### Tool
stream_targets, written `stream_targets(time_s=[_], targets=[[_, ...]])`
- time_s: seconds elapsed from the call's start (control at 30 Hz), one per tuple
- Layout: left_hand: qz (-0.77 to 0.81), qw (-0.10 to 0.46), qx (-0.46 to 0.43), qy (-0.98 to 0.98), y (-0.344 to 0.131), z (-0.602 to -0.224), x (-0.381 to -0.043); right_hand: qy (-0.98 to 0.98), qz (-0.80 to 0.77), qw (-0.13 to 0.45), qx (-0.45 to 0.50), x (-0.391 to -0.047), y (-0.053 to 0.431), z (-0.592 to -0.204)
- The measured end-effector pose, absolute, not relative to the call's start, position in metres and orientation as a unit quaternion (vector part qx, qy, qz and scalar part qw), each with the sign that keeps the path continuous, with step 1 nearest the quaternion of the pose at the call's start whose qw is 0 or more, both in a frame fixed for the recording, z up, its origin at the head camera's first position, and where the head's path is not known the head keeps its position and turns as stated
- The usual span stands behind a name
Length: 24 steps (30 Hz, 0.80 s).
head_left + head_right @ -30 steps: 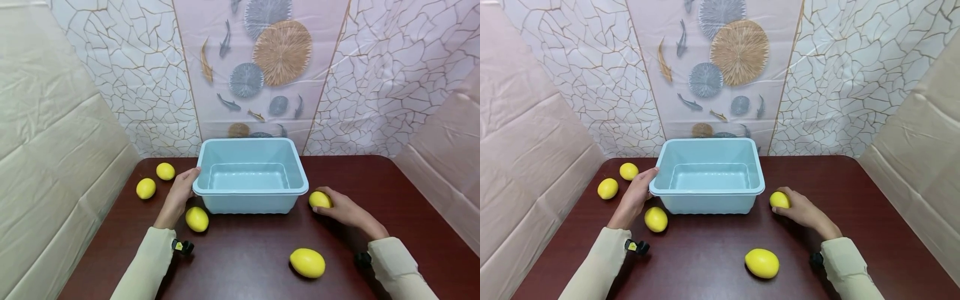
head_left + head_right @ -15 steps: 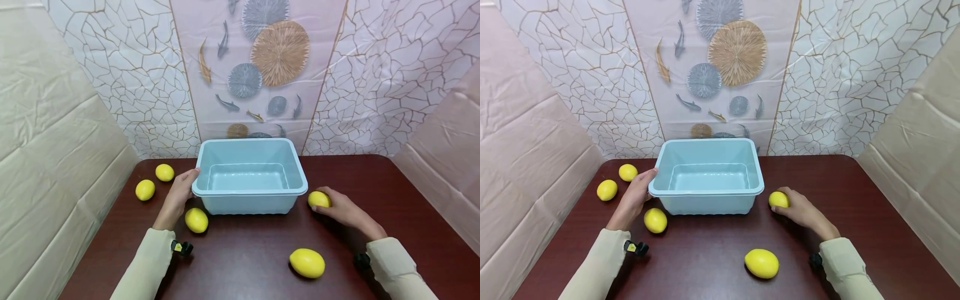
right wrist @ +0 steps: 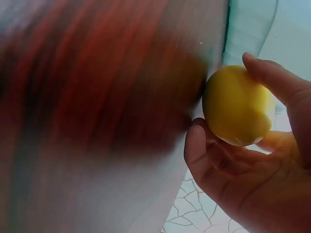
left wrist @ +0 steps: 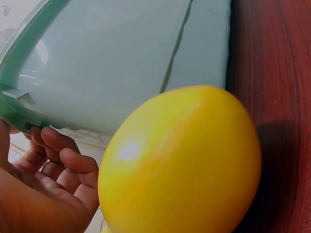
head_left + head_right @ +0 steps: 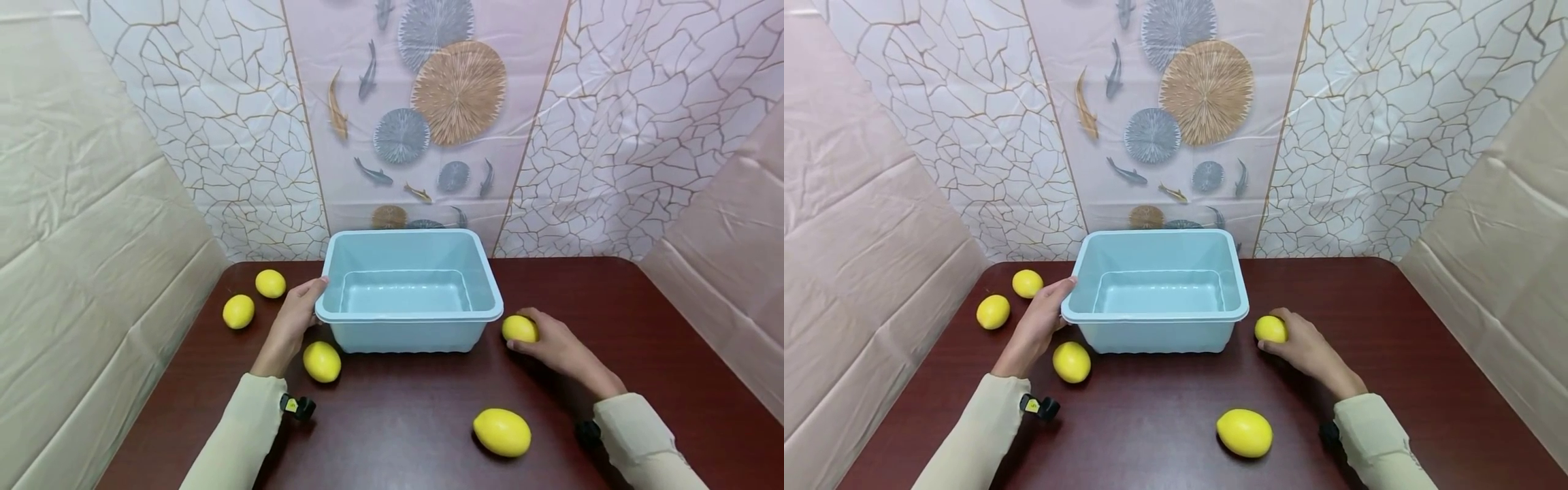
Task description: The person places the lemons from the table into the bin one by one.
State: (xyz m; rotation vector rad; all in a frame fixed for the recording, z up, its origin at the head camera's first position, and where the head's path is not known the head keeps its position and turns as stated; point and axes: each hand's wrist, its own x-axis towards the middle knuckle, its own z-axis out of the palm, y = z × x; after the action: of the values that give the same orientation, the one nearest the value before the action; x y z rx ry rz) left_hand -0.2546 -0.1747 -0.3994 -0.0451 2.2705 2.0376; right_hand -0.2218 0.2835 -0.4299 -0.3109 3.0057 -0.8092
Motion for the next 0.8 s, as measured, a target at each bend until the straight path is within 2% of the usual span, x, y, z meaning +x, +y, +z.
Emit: stream_targets(time_s=[0.47,0.8], targets=[[0.663,0.043,-0.016,0.747,-0.174,-0.398,-0.255,0.957,-0.267,-0.028,-0.106,-0.22,0.284,-0.429],[0.676,0.079,-0.023,0.733,-0.175,-0.393,-0.253,0.949,-0.283,-0.065,-0.12,-0.215,0.283,-0.414]])
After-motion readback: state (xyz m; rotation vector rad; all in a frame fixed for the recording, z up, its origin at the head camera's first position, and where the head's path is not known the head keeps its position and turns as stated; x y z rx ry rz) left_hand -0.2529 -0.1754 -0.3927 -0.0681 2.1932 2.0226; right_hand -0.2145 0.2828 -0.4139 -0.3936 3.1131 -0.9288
